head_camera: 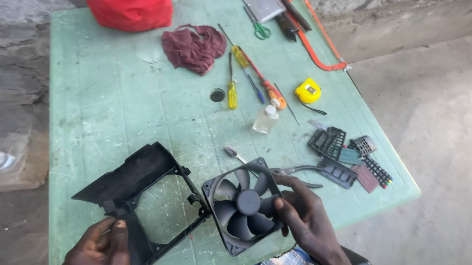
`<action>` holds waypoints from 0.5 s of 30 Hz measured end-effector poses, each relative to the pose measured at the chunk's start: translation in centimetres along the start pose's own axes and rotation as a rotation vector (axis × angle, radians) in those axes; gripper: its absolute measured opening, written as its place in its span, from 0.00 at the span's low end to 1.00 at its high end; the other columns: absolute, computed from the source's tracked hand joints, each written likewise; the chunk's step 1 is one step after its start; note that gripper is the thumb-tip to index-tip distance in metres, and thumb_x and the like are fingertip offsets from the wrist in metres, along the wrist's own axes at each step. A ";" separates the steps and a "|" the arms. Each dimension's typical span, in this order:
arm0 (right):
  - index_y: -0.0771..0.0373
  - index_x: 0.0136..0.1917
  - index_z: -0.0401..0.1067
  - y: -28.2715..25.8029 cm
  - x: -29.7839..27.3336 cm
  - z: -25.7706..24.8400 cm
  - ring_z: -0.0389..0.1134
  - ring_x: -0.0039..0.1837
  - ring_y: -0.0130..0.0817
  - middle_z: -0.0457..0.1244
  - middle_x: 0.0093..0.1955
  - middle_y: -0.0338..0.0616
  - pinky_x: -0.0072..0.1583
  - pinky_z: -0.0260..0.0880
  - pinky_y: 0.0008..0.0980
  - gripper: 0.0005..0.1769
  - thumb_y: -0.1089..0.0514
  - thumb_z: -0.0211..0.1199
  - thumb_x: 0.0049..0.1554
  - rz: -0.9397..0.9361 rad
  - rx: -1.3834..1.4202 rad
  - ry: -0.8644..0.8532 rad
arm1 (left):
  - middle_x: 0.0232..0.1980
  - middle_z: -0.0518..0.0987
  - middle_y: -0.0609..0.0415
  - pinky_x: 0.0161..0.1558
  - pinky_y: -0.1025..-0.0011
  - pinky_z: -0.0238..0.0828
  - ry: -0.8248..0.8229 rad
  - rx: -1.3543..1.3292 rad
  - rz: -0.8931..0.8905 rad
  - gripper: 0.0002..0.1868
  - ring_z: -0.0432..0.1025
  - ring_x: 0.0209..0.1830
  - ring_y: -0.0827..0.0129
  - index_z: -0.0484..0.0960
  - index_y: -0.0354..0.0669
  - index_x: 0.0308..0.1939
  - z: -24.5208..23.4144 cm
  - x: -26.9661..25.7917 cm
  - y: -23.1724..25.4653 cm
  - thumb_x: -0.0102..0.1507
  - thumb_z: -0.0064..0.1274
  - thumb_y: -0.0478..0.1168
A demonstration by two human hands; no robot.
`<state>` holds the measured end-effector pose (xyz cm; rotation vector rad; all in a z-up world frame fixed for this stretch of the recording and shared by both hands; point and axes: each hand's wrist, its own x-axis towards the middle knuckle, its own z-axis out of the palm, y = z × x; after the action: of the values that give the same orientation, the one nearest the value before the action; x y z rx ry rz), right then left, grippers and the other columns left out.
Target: The person finishes twisting wires for a cooling fan and then uses a toothbrush to clean dust from the fan blades on a workshop table.
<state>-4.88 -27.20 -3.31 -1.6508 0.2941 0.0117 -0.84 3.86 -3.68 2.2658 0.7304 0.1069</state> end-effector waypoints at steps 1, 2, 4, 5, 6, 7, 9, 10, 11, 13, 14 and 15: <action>0.64 0.65 0.70 -0.2 -0.3 0.0 0.63 0.28 0.32 0.63 0.27 0.44 0.27 0.66 0.29 0.25 0.49 0.58 0.59 0.007 0.000 0.010 | 0.25 0.84 0.49 0.36 0.72 0.68 -0.011 0.004 0.003 0.13 0.73 0.27 0.70 0.90 0.45 0.51 0.7 0.0 -0.7 0.66 0.60 0.44; 0.63 0.65 0.70 -0.4 -0.3 0.1 0.62 0.29 0.32 0.61 0.27 0.43 0.28 0.65 0.30 0.26 0.47 0.58 0.58 0.027 -0.001 0.021 | 0.28 0.85 0.47 0.38 0.70 0.71 0.009 -0.001 0.006 0.13 0.76 0.29 0.67 0.90 0.42 0.51 1.3 0.2 -1.3 0.66 0.60 0.43; 0.63 0.65 0.70 -0.5 -0.2 0.1 0.61 0.29 0.32 0.60 0.27 0.43 0.29 0.65 0.31 0.28 0.45 0.58 0.57 0.045 -0.002 0.036 | 0.30 0.85 0.44 0.40 0.68 0.74 0.028 -0.010 0.012 0.13 0.79 0.31 0.64 0.90 0.40 0.51 2.1 0.5 -2.3 0.66 0.61 0.42; 0.63 0.65 0.69 -0.4 -0.2 0.1 0.61 0.29 0.32 0.61 0.28 0.44 0.29 0.65 0.31 0.27 0.46 0.58 0.58 0.029 0.021 0.043 | 0.29 0.85 0.45 0.40 0.68 0.74 0.031 -0.022 0.054 0.14 0.79 0.31 0.65 0.89 0.40 0.51 2.4 0.6 -2.9 0.66 0.60 0.43; 0.63 0.65 0.68 -0.2 -0.2 0.0 0.62 0.29 0.33 0.62 0.29 0.45 0.28 0.65 0.32 0.26 0.47 0.58 0.58 0.013 0.042 0.047 | 0.27 0.84 0.46 0.39 0.69 0.73 0.036 -0.034 0.094 0.15 0.79 0.31 0.66 0.89 0.41 0.51 2.7 0.8 -3.4 0.66 0.60 0.44; 0.63 0.65 0.68 -0.2 -0.2 -0.1 0.62 0.29 0.33 0.62 0.29 0.45 0.28 0.65 0.32 0.26 0.47 0.58 0.58 0.010 0.040 0.047 | 0.27 0.84 0.46 0.39 0.69 0.73 0.037 -0.039 0.094 0.15 0.79 0.31 0.66 0.89 0.41 0.51 2.4 0.6 -2.5 0.66 0.60 0.44; 0.64 0.65 0.69 -0.1 0.0 0.0 0.62 0.28 0.33 0.67 0.31 0.48 0.28 0.64 0.32 0.26 0.48 0.58 0.58 0.013 0.069 0.063 | 0.38 0.88 0.45 0.46 0.67 0.75 -0.043 0.036 -0.023 0.19 0.82 0.40 0.60 0.88 0.46 0.56 1.8 0.2 -0.8 0.65 0.59 0.50; 0.64 0.65 0.69 -0.1 0.1 0.1 0.62 0.28 0.33 0.67 0.31 0.48 0.28 0.64 0.32 0.26 0.48 0.58 0.58 0.008 0.066 0.059 | 0.38 0.88 0.45 0.46 0.67 0.75 -0.039 0.030 -0.025 0.19 0.82 0.40 0.60 0.88 0.46 0.56 1.1 0.6 -0.2 0.65 0.59 0.50; 0.65 0.64 0.70 0.0 0.2 0.2 0.62 0.28 0.33 0.64 0.30 0.47 0.27 0.64 0.31 0.26 0.48 0.58 0.58 0.005 0.065 0.059 | 0.35 0.88 0.48 0.42 0.66 0.76 -0.110 0.163 -0.079 0.22 0.82 0.37 0.60 0.86 0.55 0.59 0.3 1.0 0.4 0.67 0.53 0.57; 0.65 0.64 0.70 0.0 -0.1 0.2 0.63 0.28 0.34 0.61 0.28 0.46 0.27 0.65 0.31 0.25 0.48 0.59 0.58 0.001 0.039 0.060 | 0.32 0.89 0.51 0.37 0.65 0.77 -0.193 0.272 -0.144 0.25 0.83 0.33 0.58 0.84 0.63 0.62 0.9 11.6 -3.9 0.69 0.47 0.64; 0.66 0.63 0.72 -0.1 0.0 0.1 0.64 0.30 0.30 0.66 0.31 0.45 0.29 0.61 0.27 0.25 0.48 0.60 0.58 -0.031 0.046 0.062 | 0.28 0.77 0.62 0.31 0.69 0.69 -0.764 -0.319 -0.572 0.15 0.72 0.27 0.70 0.77 0.62 0.47 1.9 19.3 -12.5 0.68 0.44 0.62; 0.66 0.61 0.73 -0.1 0.1 0.0 0.64 0.32 0.25 0.71 0.34 0.45 0.31 0.58 0.24 0.25 0.48 0.61 0.57 -0.062 0.053 0.063 | 0.24 0.64 0.65 0.26 0.68 0.59 -1.315 -1.045 -0.906 0.16 0.60 0.22 0.73 0.72 0.55 0.31 3.3 22.7 -24.0 0.68 0.46 0.57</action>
<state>-4.74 -27.17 -3.24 -1.6086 0.2888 -0.0942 7.72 27.38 -25.43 0.5578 0.6038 -1.0537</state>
